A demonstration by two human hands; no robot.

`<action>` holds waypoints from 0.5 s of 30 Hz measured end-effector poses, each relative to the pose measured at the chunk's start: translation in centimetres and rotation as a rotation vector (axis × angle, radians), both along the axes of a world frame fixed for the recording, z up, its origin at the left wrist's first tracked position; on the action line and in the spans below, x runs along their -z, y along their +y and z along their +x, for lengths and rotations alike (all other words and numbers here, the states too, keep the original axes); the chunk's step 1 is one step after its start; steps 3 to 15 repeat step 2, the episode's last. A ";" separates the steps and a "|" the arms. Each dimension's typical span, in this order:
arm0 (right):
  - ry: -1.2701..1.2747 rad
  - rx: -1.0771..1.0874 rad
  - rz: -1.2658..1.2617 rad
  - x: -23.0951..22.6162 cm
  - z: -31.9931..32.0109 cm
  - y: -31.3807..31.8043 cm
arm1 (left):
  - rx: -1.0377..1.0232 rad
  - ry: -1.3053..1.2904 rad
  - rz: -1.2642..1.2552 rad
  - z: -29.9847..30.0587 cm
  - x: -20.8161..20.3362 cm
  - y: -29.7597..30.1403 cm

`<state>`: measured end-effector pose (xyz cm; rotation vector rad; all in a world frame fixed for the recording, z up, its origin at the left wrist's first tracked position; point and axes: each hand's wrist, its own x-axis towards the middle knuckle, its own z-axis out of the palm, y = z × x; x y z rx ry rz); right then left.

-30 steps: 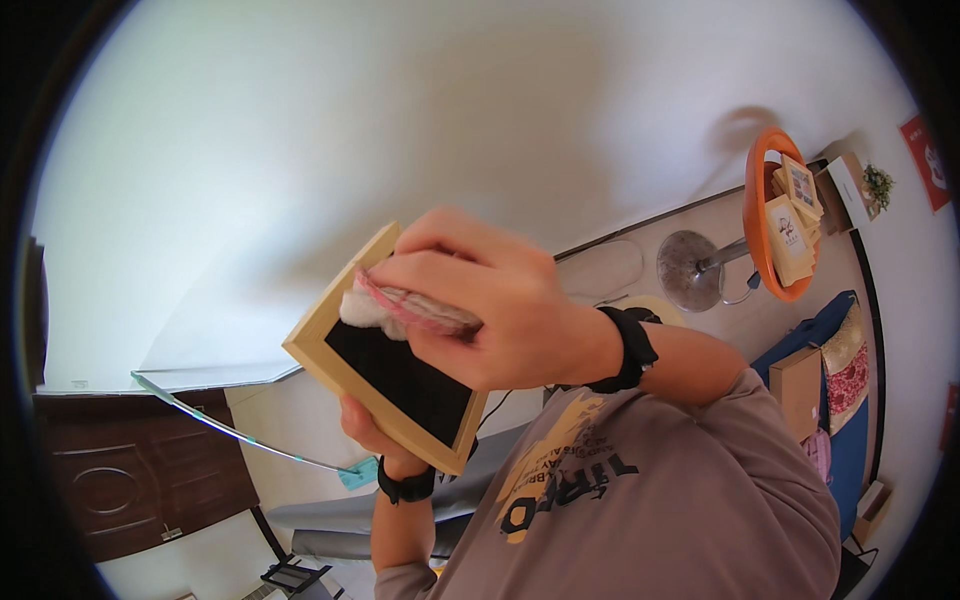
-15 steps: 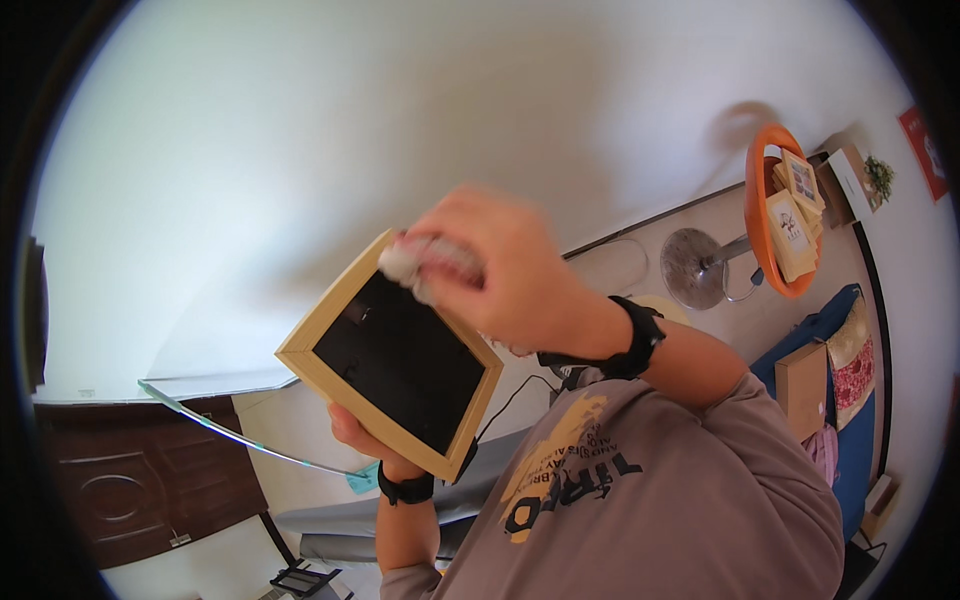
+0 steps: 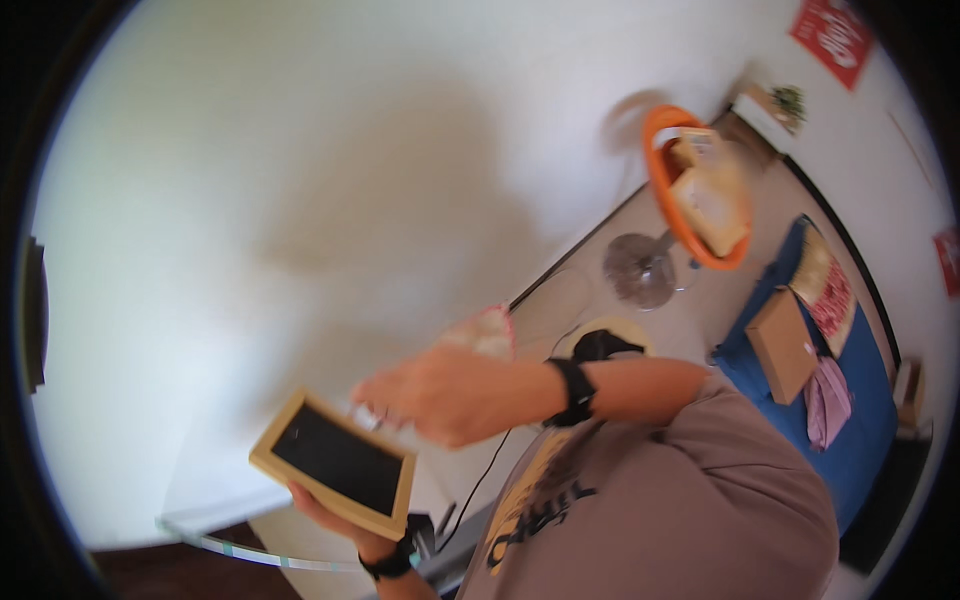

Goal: The person wipes the front and back of a wooden picture frame using a cloth and then hangs it on a wall hook.

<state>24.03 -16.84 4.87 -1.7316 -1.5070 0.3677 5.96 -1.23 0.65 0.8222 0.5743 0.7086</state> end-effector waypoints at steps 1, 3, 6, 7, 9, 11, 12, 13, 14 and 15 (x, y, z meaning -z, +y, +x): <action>0.167 -0.121 -0.210 0.0 -0.1 -0.5 | 0.148 -0.028 -0.038 -0.1 1.2 -0.1; 0.152 -0.074 -0.226 -0.1 1.0 -1.8 | 0.203 -0.065 -0.029 1.3 1.3 -0.9; 0.152 -0.074 -0.226 -0.1 1.0 -1.8 | 0.203 -0.065 -0.029 1.3 1.3 -0.9; 0.152 -0.074 -0.226 -0.1 1.0 -1.8 | 0.203 -0.065 -0.029 1.3 1.3 -0.9; 0.152 -0.074 -0.226 -0.1 1.0 -1.8 | 0.203 -0.065 -0.029 1.3 1.3 -0.9; 0.152 -0.074 -0.226 -0.1 1.0 -1.8 | 0.203 -0.065 -0.029 1.3 1.3 -0.9; 0.152 -0.074 -0.226 -0.1 1.0 -1.8 | 0.203 -0.065 -0.029 1.3 1.3 -0.9; 0.152 -0.074 -0.226 -0.1 1.0 -1.8 | 0.203 -0.065 -0.029 1.3 1.3 -0.9; 0.152 -0.074 -0.226 -0.1 1.0 -1.8 | 0.203 -0.065 -0.029 1.3 1.3 -0.9; 0.152 -0.074 -0.226 -0.1 1.0 -1.8 | 0.203 -0.065 -0.029 1.3 1.3 -0.9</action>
